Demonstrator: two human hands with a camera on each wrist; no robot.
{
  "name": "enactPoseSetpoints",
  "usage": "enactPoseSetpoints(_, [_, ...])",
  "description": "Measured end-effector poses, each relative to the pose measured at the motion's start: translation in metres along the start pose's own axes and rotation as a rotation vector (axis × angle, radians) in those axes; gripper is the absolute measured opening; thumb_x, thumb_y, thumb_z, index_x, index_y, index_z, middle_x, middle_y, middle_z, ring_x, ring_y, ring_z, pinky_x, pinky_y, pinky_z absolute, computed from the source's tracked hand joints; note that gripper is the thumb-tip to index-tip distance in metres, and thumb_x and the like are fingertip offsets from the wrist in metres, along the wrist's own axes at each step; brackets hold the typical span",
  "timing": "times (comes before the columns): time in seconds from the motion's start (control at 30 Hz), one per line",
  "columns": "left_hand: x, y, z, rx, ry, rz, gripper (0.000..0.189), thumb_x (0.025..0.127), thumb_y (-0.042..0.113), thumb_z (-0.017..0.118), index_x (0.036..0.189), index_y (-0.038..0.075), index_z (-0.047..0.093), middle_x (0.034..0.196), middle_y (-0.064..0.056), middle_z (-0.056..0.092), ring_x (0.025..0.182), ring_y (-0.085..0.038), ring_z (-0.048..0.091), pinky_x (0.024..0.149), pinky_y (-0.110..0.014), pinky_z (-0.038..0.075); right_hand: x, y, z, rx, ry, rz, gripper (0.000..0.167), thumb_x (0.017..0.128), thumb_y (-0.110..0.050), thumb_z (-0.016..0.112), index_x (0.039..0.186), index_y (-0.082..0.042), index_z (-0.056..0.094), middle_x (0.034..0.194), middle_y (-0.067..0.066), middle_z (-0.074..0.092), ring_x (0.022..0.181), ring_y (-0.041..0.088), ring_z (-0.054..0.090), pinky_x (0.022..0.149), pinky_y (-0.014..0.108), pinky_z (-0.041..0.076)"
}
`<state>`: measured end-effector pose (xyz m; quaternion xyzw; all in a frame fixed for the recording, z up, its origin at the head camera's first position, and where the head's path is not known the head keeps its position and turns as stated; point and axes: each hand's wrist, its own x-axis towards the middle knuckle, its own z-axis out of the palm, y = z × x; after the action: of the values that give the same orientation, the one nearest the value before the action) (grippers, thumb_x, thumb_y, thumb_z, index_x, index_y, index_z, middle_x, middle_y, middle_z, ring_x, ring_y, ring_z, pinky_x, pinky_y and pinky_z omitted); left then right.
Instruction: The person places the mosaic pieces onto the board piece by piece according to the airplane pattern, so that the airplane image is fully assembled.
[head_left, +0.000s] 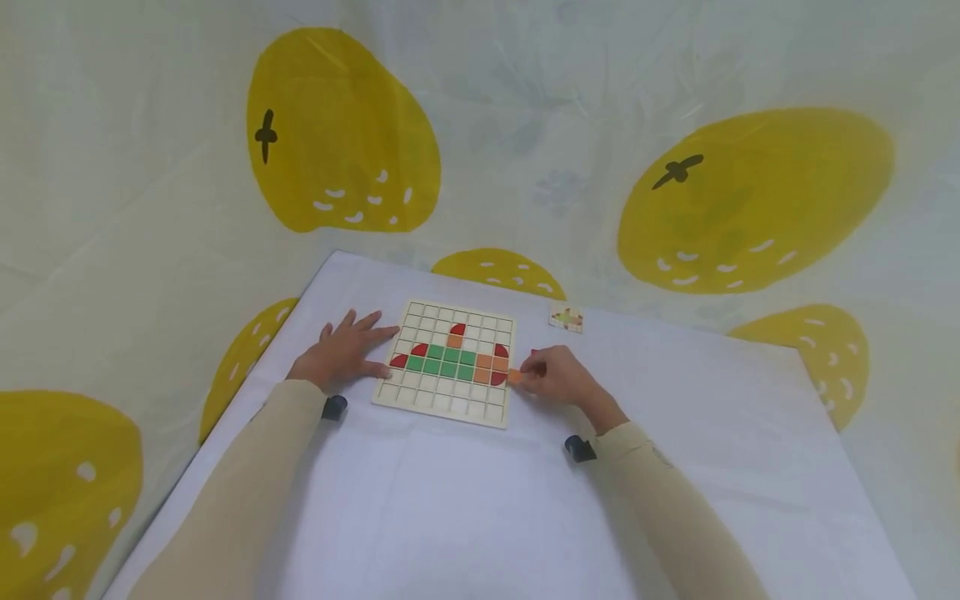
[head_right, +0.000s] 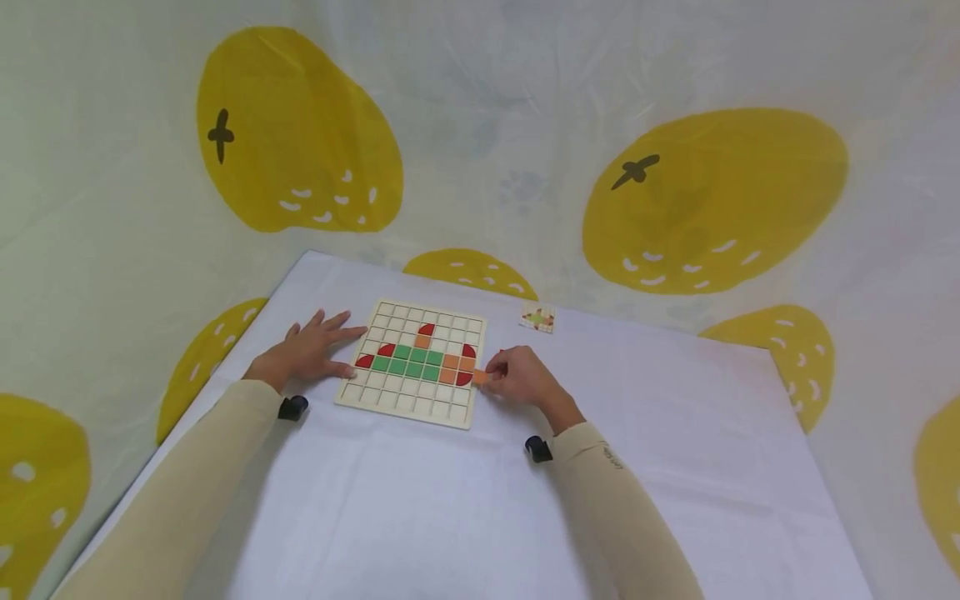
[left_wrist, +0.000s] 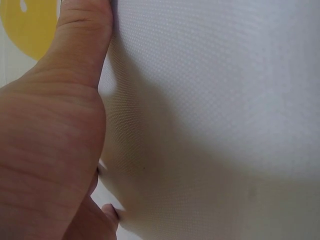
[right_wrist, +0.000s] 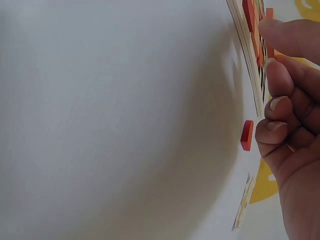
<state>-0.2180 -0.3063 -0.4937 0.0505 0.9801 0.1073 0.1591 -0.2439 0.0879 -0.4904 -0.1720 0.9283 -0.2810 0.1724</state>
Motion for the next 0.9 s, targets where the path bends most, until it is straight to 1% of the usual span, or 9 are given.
enactPoseSetpoints(0.3, [0.005, -0.003, 0.003, -0.019, -0.025, -0.012, 0.092, 0.084, 0.062, 0.077, 0.162, 0.047, 0.030, 0.178, -0.003, 0.012, 0.163, -0.047, -0.003, 0.124, -0.078, 0.003, 0.003, -0.003, 0.008, -0.011, -0.016, -0.005, 0.027, 0.089, -0.025, 0.083, 0.112, -0.010, 0.079, 0.095, 0.004, 0.070, 0.092, 0.021, 0.060, 0.079, 0.029, 0.053])
enactPoseSetpoints(0.43, [0.004, -0.003, 0.002, -0.014, -0.023, -0.012, 0.091, 0.085, 0.063, 0.076, 0.162, 0.048, 0.030, 0.178, -0.003, 0.011, 0.163, -0.047, -0.004, 0.124, -0.078, 0.003, 0.004, -0.006, 0.011, -0.030, -0.008, -0.034, 0.028, 0.089, -0.025, 0.083, 0.111, -0.010, 0.079, 0.091, 0.003, 0.069, 0.090, 0.021, 0.059, 0.079, 0.029, 0.053])
enactPoseSetpoints(0.63, [0.002, -0.003, 0.001, -0.013, -0.016, -0.012, 0.090, 0.085, 0.063, 0.075, 0.162, 0.048, 0.029, 0.178, -0.002, 0.012, 0.163, -0.046, -0.004, 0.124, -0.077, 0.003, 0.006, -0.013, 0.015, -0.047, -0.017, -0.087, 0.027, 0.088, -0.025, 0.085, 0.108, -0.008, 0.079, 0.083, 0.002, 0.066, 0.085, 0.019, 0.058, 0.074, 0.029, 0.049])
enactPoseSetpoints(0.77, [0.001, -0.002, 0.001, -0.012, -0.005, -0.011, 0.090, 0.085, 0.062, 0.076, 0.162, 0.047, 0.030, 0.178, -0.003, 0.013, 0.163, -0.046, -0.003, 0.125, -0.077, 0.003, 0.007, -0.020, 0.018, -0.041, -0.027, -0.074, 0.027, 0.087, -0.028, 0.086, 0.107, -0.011, 0.079, 0.083, 0.001, 0.065, 0.086, 0.019, 0.058, 0.074, 0.029, 0.049])
enactPoseSetpoints(0.9, [0.001, -0.001, 0.000, -0.008, -0.007, -0.016, 0.091, 0.085, 0.061, 0.076, 0.162, 0.046, 0.031, 0.178, -0.003, 0.013, 0.163, -0.046, -0.003, 0.125, -0.076, 0.004, 0.007, -0.027, 0.019, -0.028, -0.032, -0.069, 0.024, 0.087, -0.029, 0.086, 0.104, -0.013, 0.078, 0.083, 0.001, 0.065, 0.086, 0.019, 0.059, 0.073, 0.028, 0.049])
